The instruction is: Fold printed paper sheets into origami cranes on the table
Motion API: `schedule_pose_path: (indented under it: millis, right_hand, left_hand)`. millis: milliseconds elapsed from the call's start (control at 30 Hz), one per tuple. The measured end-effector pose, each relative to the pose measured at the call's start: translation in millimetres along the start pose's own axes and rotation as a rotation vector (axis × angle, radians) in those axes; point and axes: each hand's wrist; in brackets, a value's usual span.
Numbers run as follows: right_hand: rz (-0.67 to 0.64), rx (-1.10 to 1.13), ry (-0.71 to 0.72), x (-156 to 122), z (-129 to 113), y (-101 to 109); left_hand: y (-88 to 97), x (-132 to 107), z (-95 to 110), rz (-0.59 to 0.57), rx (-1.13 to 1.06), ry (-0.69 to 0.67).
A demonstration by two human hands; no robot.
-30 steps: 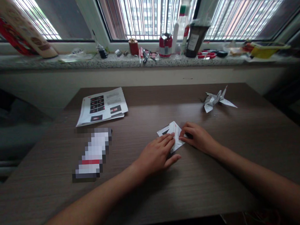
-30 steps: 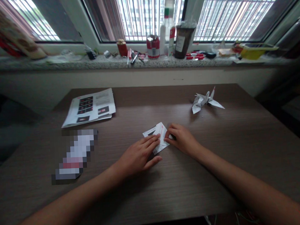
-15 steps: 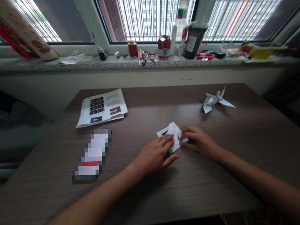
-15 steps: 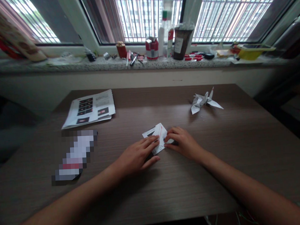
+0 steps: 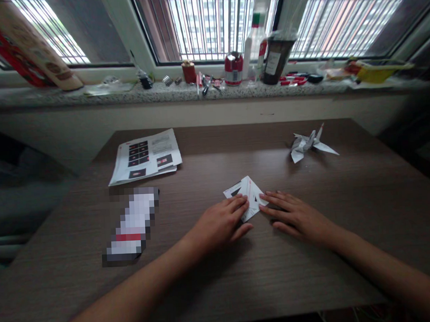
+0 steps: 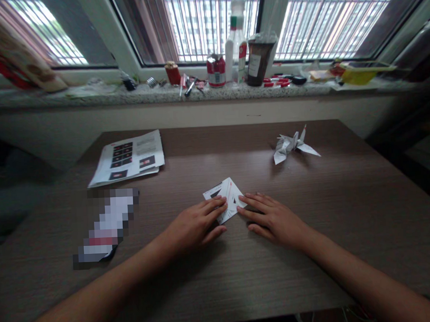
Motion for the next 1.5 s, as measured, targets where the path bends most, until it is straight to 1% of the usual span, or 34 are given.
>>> schedule_pose_path:
  millis: [200, 300, 367, 467, 567, 600, 667, 733, 933, 1033, 1133, 1267, 1400, 1433, 1500]
  right_hand:
    - [-0.070, -0.053, 0.007, 0.1, -0.4, 2.1]
    - [-0.069, -0.047, 0.029, 3.2, -1.8, 4.3]
    - [-0.042, 0.004, 0.043, 6.4, -3.8, 5.5]
    - [0.043, 0.154, 0.025, 14.0, -6.4, 6.0]
    - [0.173, 0.332, -0.064, 24.0, -3.7, 4.9]
    - [0.237, 0.355, -0.089, 27.0, -1.1, 4.3]
    - [0.312, 0.356, -0.159, 31.7, 5.6, 3.0]
    - [0.345, 0.345, -0.213, 33.6, 12.6, 2.0]
    - [0.424, 0.316, -0.254, 28.4, 22.8, 0.7]
    - [0.465, 0.430, -0.330, 25.7, 23.7, -0.1]
    - [0.461, 0.540, -0.390, 24.8, 23.8, 0.8]
    - [0.435, 0.487, -0.430, 24.9, 22.9, 4.9]
    - [0.418, 0.495, -0.507, 25.3, 22.2, 6.0]
    - [0.428, 0.495, -0.508, 25.4, 22.3, 5.6]
    - [0.454, 0.496, -0.466, 25.8, 23.1, 4.6]
  left_hand:
    - [1.4, 2.4, -0.6, 0.005, 0.001, -0.003]
    - [1.4, 4.9, -1.8, 0.023, -0.024, 0.010]
    - [1.0, 6.8, -3.3, 0.043, -0.048, 0.022]
    - [0.3, 9.0, -6.1, 0.053, -0.081, 0.024]
    - [0.1, 9.3, -9.3, 0.054, -0.084, 0.033]
    - [0.1, 9.1, -10.4, 0.057, -0.080, 0.040]
    - [-0.1, 8.3, -12.6, 0.064, -0.072, 0.050]
    - [-0.8, 7.5, -14.8, 0.076, -0.073, 0.049]
    - [-4.5, 6.5, -18.7, 0.089, -0.079, 0.036]
    - [-5.3, 6.4, -19.0, 0.081, -0.082, 0.042]
    - [-5.3, 6.1, -19.1, 0.082, -0.087, 0.045]
    - [-4.7, 5.6, -18.9, 0.088, -0.099, 0.043]
    - [-4.8, 5.2, -18.6, 0.093, -0.096, 0.042]
    - [-4.9, 5.2, -18.6, 0.094, -0.095, 0.042]
    - [-4.9, 5.1, -18.6, 0.091, -0.094, 0.040]
Point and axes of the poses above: each hand's wrist, its own x-axis towards the middle knuckle, its own y-axis out of the back of the hand, z = x × y, and after that the axes turned 8 degrees about x, right-handed
